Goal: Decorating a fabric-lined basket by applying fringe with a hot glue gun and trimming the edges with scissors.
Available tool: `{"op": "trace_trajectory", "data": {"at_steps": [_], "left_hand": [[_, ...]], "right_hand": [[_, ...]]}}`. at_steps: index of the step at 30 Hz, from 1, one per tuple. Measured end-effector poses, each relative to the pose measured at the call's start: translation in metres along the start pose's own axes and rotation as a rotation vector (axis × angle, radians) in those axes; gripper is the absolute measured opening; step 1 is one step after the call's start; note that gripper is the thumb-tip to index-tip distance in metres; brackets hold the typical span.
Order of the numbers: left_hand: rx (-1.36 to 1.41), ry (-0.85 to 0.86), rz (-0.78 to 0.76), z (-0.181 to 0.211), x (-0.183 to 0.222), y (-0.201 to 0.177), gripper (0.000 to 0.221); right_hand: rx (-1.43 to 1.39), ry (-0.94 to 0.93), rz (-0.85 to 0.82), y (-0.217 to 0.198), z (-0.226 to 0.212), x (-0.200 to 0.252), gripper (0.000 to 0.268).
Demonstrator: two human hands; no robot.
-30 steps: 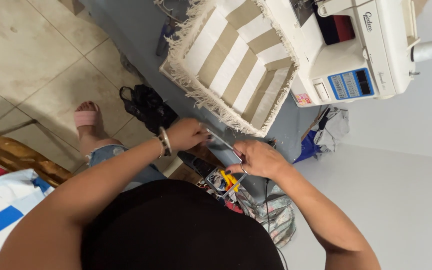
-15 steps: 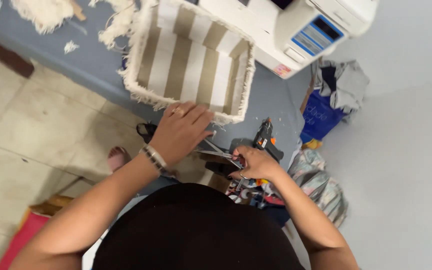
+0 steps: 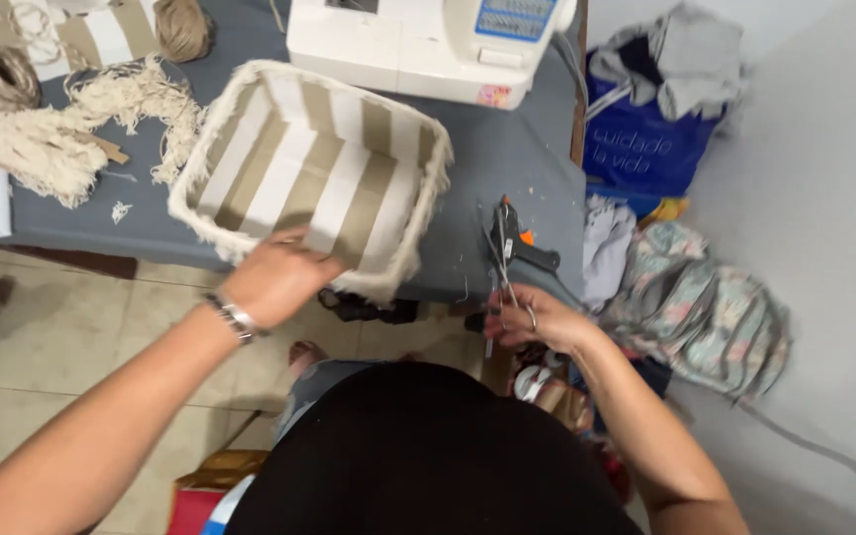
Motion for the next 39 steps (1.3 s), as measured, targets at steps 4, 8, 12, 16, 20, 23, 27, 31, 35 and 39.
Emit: {"op": "trace_trajectory", "data": {"at_steps": [4, 8, 12, 16, 20, 23, 27, 31, 35, 39], "left_hand": [[-0.008, 0.078, -0.153, -0.031, 0.031, -0.013, 0.003], [-0.362, 0.134, -0.067, -0.074, 0.043, -0.012, 0.007], [-0.497, 0.047, 0.103, -0.102, 0.065, -0.001, 0.004], [-0.294, -0.350, 0.263, -0.066, 0.112, -0.016, 0.029], [0.909, -0.942, 0.630, -0.054, 0.174, 0.055, 0.027], [1.430, -1.044, 0.769, -0.036, 0.162, 0.115, 0.037], [1.560, -0.975, 0.909, -0.048, 0.134, 0.170, 0.021], [1.571, -0.975, 0.980, -0.038, 0.147, 0.180, 0.013], [1.451, -1.118, 0.824, -0.025, 0.179, 0.182, 0.015], [0.985, -1.252, 0.727, -0.041, 0.205, 0.178, 0.020]], "right_hand": [[-0.159, -0.093, 0.076, 0.018, 0.003, -0.017, 0.040], [-0.056, -0.288, 0.107, 0.026, 0.000, -0.028, 0.039], [0.159, -0.389, 0.081, 0.025, -0.010, -0.024, 0.042], [0.406, -0.394, 0.033, 0.042, -0.051, 0.009, 0.039], [0.561, -0.517, 0.221, 0.071, -0.088, 0.012, 0.042], [0.647, -0.656, 0.224, 0.113, -0.126, -0.003, 0.046], [0.651, -0.733, 0.177, 0.154, -0.139, -0.038, 0.044], [0.565, -0.676, 0.108, 0.179, -0.137, -0.056, 0.038], [0.666, -0.727, 0.200, 0.194, -0.147, -0.062, 0.049], [0.799, -0.788, 0.305, 0.201, -0.152, -0.070, 0.064]]}}
Point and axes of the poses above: each hand's wrist, its own x-axis away from the middle knuckle, its own y-axis out of the palm, z = x × y, the point moved 8 cm from there along -x, towards the middle knuckle, and after that the axes turned 11 degrees about x, right-handed, at the moved point
